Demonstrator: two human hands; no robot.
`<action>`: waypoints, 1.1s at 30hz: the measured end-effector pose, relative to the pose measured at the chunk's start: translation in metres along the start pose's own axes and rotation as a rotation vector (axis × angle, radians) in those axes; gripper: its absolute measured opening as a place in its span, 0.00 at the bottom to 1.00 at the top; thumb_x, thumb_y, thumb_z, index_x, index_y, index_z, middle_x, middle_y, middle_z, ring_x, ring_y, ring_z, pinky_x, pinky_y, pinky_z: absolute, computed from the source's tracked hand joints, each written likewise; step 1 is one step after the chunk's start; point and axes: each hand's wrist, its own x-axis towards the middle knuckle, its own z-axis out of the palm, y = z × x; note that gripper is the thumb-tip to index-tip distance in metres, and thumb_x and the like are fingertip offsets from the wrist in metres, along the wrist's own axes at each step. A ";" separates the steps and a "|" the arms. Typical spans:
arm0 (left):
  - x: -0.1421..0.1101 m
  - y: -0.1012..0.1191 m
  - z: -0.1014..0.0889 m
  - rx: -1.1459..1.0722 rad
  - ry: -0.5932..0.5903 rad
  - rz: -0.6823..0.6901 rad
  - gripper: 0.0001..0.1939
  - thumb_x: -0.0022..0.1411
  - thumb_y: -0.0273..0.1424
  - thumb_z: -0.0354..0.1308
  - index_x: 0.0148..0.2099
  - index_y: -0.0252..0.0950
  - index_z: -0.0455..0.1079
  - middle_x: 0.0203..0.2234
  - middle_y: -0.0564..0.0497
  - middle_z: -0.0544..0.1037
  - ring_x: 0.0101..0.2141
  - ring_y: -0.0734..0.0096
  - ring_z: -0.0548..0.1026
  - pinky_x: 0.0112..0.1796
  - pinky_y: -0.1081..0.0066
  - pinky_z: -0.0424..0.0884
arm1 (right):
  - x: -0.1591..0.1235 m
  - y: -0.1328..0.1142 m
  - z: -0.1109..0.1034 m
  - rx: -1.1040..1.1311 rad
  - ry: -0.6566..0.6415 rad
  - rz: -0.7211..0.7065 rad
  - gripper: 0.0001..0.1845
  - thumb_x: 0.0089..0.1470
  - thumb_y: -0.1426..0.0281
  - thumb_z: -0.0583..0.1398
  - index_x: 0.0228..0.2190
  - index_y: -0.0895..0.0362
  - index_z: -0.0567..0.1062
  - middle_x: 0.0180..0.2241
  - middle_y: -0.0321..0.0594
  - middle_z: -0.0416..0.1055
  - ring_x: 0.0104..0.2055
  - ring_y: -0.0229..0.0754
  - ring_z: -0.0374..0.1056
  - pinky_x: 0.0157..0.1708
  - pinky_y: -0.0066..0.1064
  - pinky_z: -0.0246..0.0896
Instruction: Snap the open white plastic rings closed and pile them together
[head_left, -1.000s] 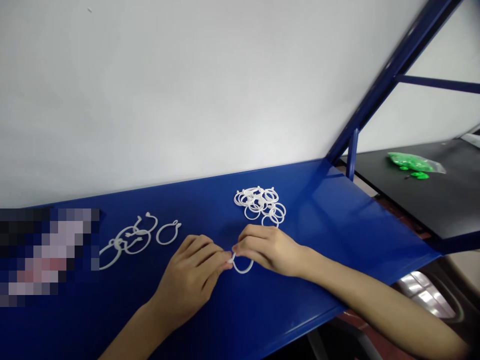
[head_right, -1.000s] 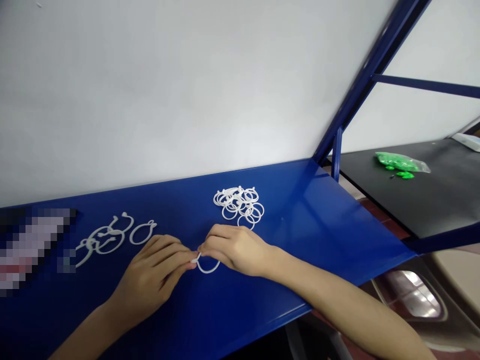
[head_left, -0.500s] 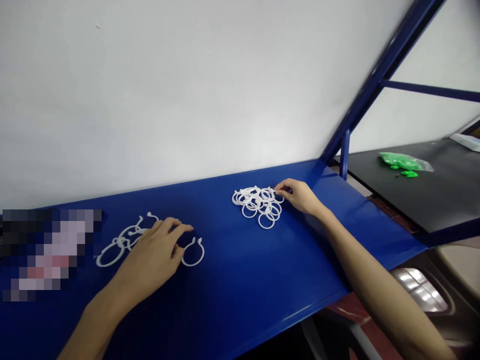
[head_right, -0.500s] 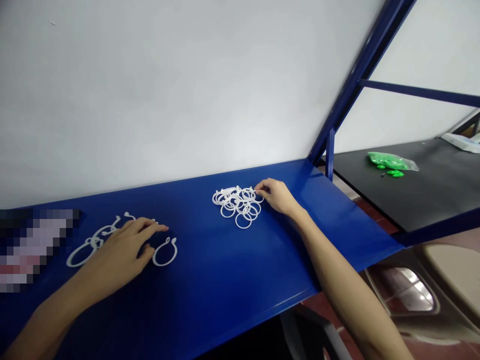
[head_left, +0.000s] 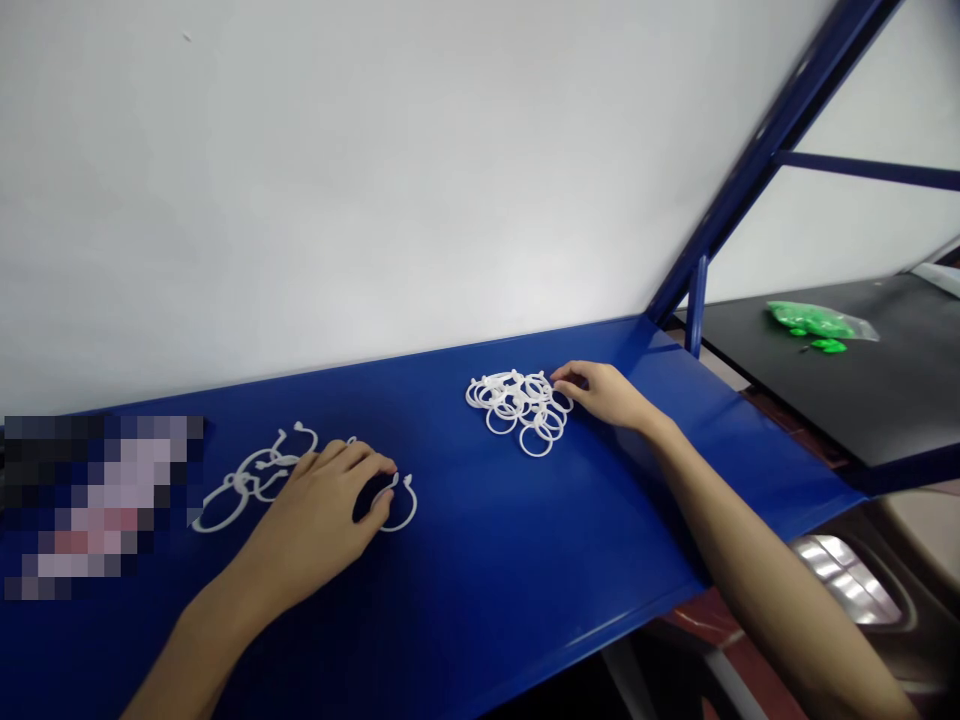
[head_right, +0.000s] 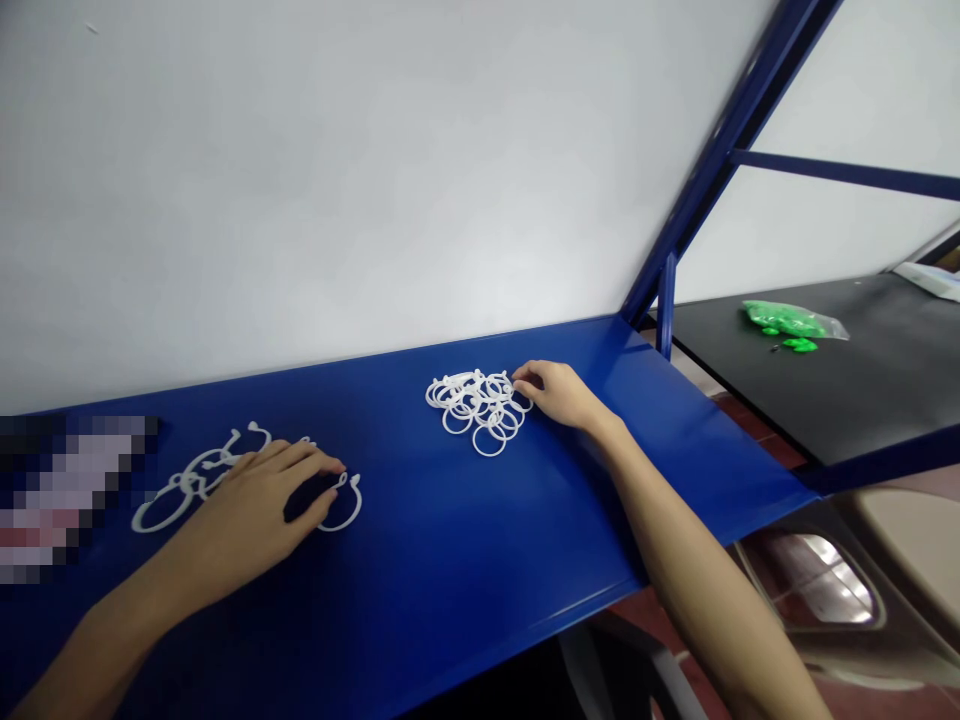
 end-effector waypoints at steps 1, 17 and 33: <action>0.001 0.002 0.000 -0.016 -0.013 -0.001 0.12 0.65 0.40 0.53 0.43 0.44 0.76 0.41 0.48 0.80 0.46 0.54 0.75 0.49 0.53 0.69 | 0.000 -0.001 0.000 -0.007 0.004 0.000 0.08 0.62 0.70 0.60 0.40 0.55 0.79 0.40 0.38 0.80 0.37 0.41 0.74 0.40 0.33 0.66; 0.004 0.034 0.012 -0.254 0.284 -0.133 0.12 0.66 0.39 0.54 0.31 0.41 0.67 0.27 0.54 0.78 0.33 0.65 0.76 0.38 0.65 0.71 | -0.020 -0.058 0.018 0.022 0.446 -0.271 0.10 0.66 0.66 0.58 0.43 0.58 0.76 0.36 0.43 0.76 0.37 0.42 0.72 0.40 0.36 0.68; 0.000 0.066 0.017 -0.474 0.341 0.012 0.09 0.70 0.38 0.54 0.42 0.43 0.74 0.30 0.58 0.82 0.31 0.74 0.78 0.33 0.74 0.71 | -0.059 -0.119 0.070 0.495 0.005 -0.477 0.06 0.68 0.67 0.57 0.41 0.57 0.72 0.37 0.41 0.78 0.37 0.38 0.76 0.36 0.28 0.73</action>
